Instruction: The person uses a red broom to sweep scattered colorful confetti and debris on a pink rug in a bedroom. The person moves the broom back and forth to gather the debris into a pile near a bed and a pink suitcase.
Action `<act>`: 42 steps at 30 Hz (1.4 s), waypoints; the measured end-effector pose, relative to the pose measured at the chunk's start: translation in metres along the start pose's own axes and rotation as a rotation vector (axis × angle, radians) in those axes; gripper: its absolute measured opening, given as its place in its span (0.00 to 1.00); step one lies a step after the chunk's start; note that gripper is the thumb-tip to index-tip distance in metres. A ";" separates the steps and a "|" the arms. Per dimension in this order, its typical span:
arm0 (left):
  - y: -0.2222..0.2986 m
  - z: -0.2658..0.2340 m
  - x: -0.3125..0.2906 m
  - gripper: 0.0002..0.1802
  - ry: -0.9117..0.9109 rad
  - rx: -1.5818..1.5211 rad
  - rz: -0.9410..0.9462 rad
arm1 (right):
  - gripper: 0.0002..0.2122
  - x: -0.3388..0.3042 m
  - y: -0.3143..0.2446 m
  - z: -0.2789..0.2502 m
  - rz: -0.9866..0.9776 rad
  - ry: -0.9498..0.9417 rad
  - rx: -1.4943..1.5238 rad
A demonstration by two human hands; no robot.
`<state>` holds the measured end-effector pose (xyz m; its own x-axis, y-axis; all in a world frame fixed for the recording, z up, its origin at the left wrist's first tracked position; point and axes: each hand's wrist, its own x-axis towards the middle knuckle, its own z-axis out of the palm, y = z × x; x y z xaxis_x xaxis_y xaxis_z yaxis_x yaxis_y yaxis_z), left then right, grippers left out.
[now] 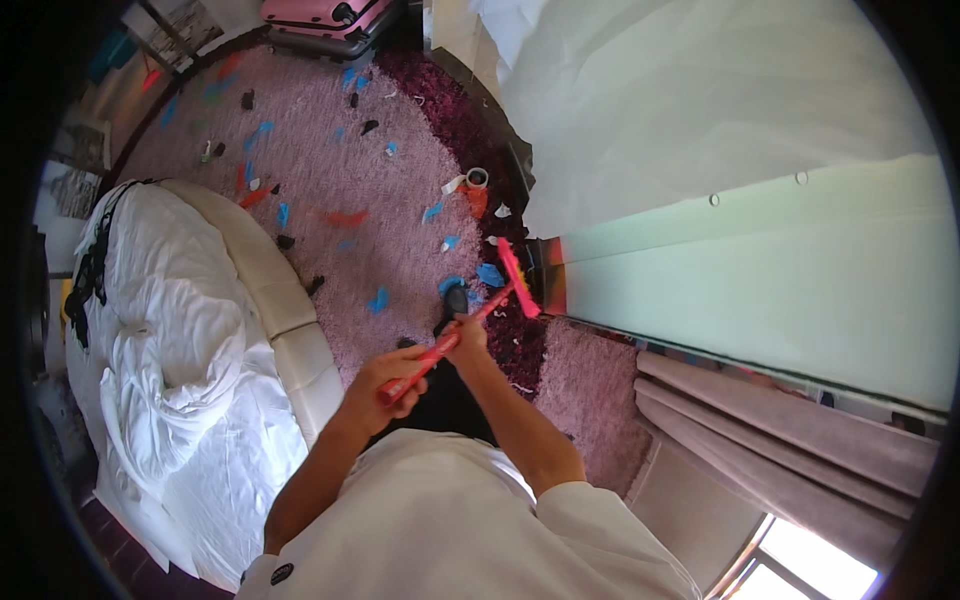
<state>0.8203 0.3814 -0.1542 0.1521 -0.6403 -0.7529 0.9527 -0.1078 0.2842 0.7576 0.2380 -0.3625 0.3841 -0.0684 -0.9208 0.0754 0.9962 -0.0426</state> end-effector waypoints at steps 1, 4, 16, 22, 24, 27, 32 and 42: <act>0.003 0.000 -0.009 0.29 0.029 0.037 -0.011 | 0.09 0.000 0.010 -0.001 -0.005 0.026 -0.014; 0.022 0.003 -0.030 0.30 0.079 0.124 0.017 | 0.08 -0.027 0.027 0.038 -0.015 0.028 -0.017; 0.039 0.032 0.033 0.32 0.004 -0.032 -0.089 | 0.08 0.001 -0.039 0.025 -0.045 0.022 0.110; 0.051 0.030 -0.009 0.22 0.032 0.074 -0.032 | 0.08 -0.020 -0.005 0.063 0.044 -0.032 -0.030; 0.047 0.023 -0.019 0.24 0.007 0.036 -0.029 | 0.07 -0.034 0.002 0.070 0.054 0.003 -0.064; 0.048 0.019 -0.020 0.24 -0.023 -0.063 -0.030 | 0.07 -0.034 -0.003 0.059 0.070 -0.038 0.001; 0.032 0.018 0.016 0.17 0.014 -0.151 -0.060 | 0.08 -0.007 -0.030 0.029 0.023 0.068 0.016; 0.054 0.022 -0.028 0.29 0.211 0.023 0.083 | 0.09 -0.018 0.012 0.085 0.162 -0.015 -0.160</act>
<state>0.8611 0.3768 -0.1044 0.2840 -0.4744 -0.8333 0.9288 -0.0798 0.3620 0.8295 0.2463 -0.3137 0.3931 0.0939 -0.9147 -0.1347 0.9899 0.0437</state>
